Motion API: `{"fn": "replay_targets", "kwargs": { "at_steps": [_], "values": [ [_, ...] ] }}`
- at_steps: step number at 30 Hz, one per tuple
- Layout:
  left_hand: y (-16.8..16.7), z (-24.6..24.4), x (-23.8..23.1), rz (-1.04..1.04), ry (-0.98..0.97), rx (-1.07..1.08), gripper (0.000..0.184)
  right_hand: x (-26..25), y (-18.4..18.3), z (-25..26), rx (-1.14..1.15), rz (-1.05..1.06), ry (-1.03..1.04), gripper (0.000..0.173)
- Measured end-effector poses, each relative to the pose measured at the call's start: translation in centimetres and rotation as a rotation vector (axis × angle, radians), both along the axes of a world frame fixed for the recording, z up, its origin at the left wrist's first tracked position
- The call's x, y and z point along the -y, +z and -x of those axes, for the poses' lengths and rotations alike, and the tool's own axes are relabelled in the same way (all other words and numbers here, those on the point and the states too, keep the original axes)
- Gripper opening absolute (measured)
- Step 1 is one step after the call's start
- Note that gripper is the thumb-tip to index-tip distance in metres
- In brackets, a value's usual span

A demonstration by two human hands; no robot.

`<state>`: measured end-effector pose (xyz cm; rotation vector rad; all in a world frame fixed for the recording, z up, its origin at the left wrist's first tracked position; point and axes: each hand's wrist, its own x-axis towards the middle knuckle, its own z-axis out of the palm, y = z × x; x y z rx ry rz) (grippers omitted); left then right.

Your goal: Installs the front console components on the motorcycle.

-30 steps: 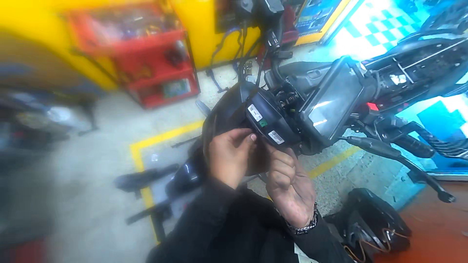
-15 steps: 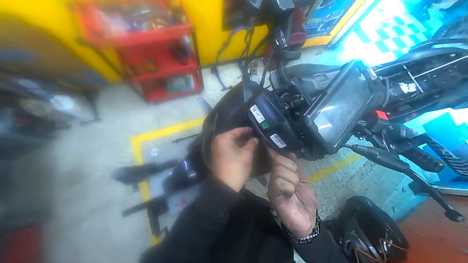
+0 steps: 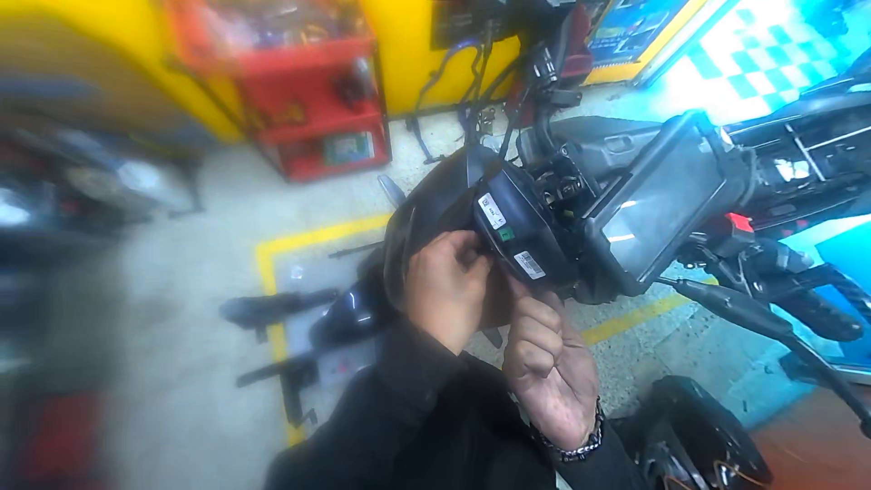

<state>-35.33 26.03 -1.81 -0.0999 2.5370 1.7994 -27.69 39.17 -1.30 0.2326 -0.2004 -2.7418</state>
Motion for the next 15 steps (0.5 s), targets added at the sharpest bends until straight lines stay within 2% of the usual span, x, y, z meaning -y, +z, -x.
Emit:
{"fn": "replay_targets", "kwargs": {
  "at_steps": [8,15],
  "values": [
    [0.1,-0.4,0.0,-0.143,0.036,0.080,0.014,0.6,-0.8,-0.2,-0.020,-0.064,0.043,0.029],
    [0.3,-0.5,-0.1,-0.179,0.064,0.111,0.013,1.7,-1.3,-0.4,-0.129,-0.316,0.028,0.030]
  ]
}}
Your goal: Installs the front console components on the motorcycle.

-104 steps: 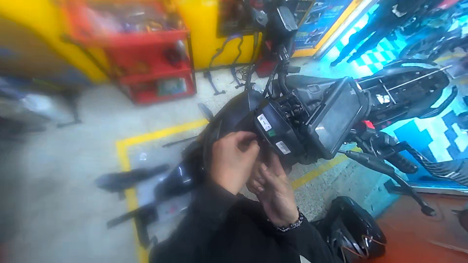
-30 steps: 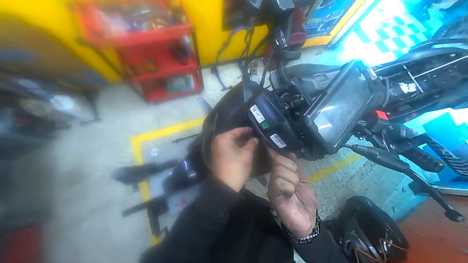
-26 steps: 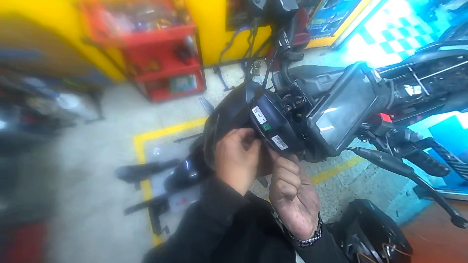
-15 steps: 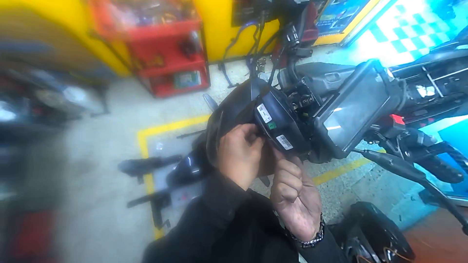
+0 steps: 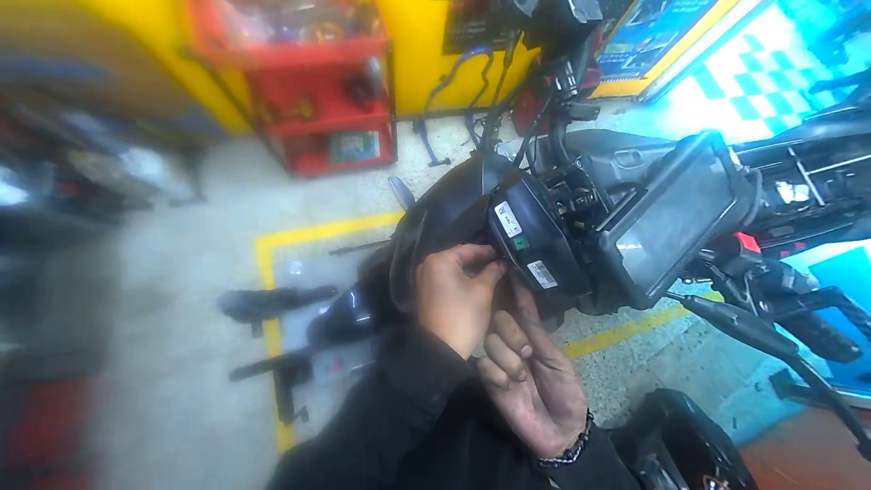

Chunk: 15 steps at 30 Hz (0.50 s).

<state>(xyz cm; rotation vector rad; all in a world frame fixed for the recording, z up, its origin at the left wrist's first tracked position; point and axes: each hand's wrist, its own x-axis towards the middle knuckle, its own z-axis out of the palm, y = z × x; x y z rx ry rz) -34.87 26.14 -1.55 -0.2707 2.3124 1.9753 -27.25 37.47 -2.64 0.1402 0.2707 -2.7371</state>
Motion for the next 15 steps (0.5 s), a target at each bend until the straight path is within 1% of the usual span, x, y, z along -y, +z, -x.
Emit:
{"fn": "replay_targets", "kwargs": {
  "at_steps": [3,6,11,15],
  "values": [
    [-0.1,0.1,0.0,0.000,0.010,-0.007,0.014,0.6,0.0,0.1,-0.005,-0.149,-0.043,0.028],
    [-0.2,0.1,-0.2,0.013,0.030,-0.016,0.018,1.0,0.1,0.2,0.013,-0.276,-0.082,0.036],
    [-0.4,0.3,-0.2,0.078,0.008,-0.069,0.019,1.3,0.3,0.2,0.026,-0.355,-0.123,0.045],
    [-0.4,0.5,-0.1,0.133,-0.015,-0.097,0.018,0.3,0.4,-0.6,-0.013,-0.540,-0.106,0.054]
  ]
}}
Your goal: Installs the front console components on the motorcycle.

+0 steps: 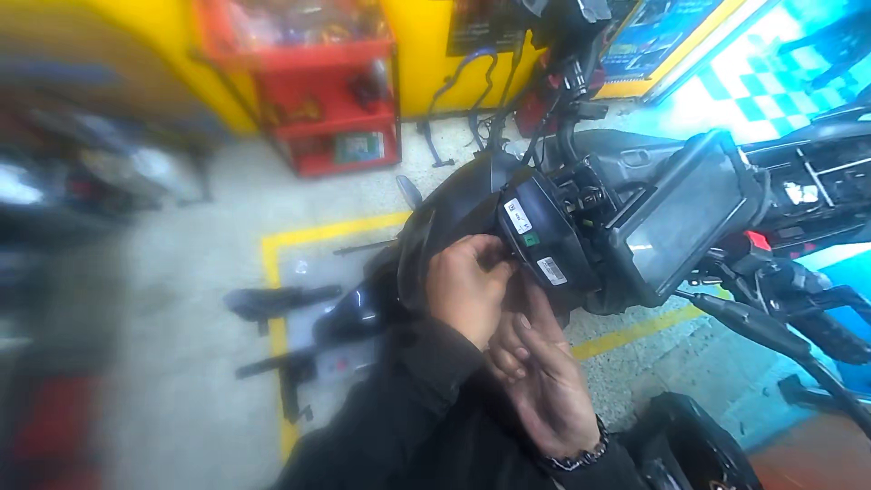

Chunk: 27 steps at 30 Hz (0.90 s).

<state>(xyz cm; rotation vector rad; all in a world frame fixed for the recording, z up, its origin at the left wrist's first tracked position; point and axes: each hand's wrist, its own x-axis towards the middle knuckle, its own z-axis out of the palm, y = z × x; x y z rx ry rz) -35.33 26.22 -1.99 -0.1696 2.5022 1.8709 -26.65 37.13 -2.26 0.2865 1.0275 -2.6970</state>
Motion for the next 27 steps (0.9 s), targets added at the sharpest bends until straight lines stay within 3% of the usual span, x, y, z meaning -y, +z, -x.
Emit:
{"fn": "replay_targets", "kwargs": {
  "at_steps": [2,7,22,27],
  "values": [
    [-0.1,-0.1,0.0,0.001,-0.006,-0.017,0.017,-1.2,-0.1,-0.8,-0.032,-0.075,0.058,0.057],
    [-0.5,-0.4,0.1,0.001,-0.029,-0.086,0.017,-3.8,-0.5,-2.3,-0.074,-0.168,0.181,0.043],
    [-1.6,-0.9,-0.6,0.065,0.063,-0.235,0.018,-5.2,-1.7,-2.1,0.021,-0.217,0.259,0.030],
    [-1.5,-0.8,-0.5,0.040,0.051,-0.192,0.015,-5.9,-2.2,-2.3,0.040,-0.247,0.242,0.031]
  ]
}}
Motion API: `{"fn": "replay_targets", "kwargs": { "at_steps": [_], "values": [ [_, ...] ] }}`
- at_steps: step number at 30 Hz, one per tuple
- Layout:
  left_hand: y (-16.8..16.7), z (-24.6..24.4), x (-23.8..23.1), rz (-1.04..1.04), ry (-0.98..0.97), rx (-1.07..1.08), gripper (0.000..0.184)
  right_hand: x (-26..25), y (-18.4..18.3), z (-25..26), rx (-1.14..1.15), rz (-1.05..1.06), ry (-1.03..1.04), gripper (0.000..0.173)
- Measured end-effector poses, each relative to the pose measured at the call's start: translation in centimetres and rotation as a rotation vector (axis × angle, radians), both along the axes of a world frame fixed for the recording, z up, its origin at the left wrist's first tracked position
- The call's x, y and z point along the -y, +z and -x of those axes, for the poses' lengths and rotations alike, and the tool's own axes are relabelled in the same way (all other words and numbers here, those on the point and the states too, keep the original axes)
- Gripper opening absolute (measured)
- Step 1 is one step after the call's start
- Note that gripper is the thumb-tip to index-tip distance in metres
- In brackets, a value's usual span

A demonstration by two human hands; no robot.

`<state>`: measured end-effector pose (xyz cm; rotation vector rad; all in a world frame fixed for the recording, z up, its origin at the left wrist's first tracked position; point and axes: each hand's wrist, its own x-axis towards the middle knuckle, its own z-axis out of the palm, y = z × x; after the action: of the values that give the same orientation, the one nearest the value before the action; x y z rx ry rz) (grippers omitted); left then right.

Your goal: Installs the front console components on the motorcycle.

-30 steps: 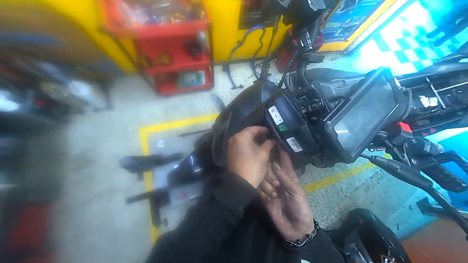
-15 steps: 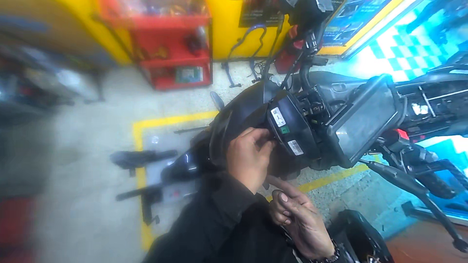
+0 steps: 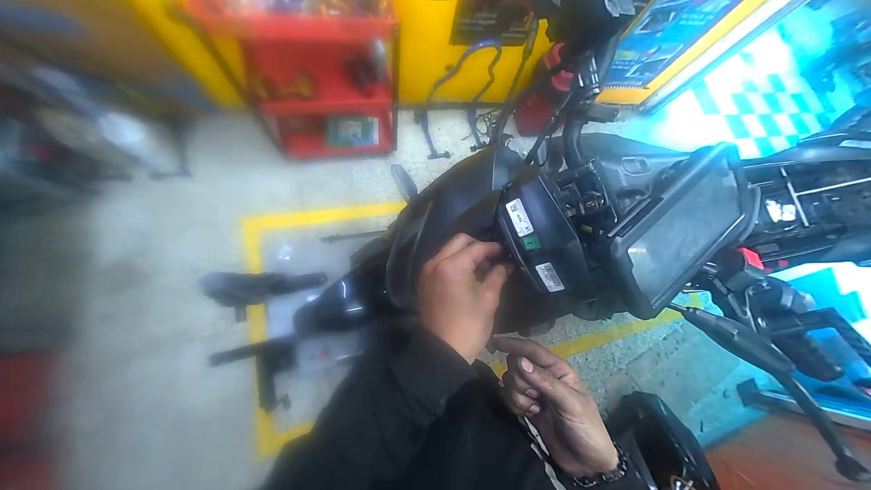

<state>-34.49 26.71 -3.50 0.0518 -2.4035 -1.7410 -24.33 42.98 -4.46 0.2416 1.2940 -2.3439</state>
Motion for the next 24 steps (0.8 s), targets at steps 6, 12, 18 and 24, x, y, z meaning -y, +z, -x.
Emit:
{"fn": "replay_targets", "kwargs": {
  "at_steps": [6,12,18,24],
  "values": [
    [0.2,0.1,-0.2,-0.050,0.013,0.052,0.015,-1.2,-1.1,-0.5,-0.008,-0.077,0.047,0.031],
    [0.5,0.3,-0.3,-0.022,0.034,0.094,0.018,-3.1,-4.5,-1.1,0.014,-0.364,0.244,0.029],
    [1.0,0.5,-0.4,0.039,0.033,0.133,0.019,-5.8,-8.5,-1.6,0.096,-0.600,0.368,0.031],
    [0.7,0.5,-0.3,0.080,0.042,0.099,0.018,-7.3,-13.9,-3.9,0.187,-0.678,0.232,0.030]
  ]
}}
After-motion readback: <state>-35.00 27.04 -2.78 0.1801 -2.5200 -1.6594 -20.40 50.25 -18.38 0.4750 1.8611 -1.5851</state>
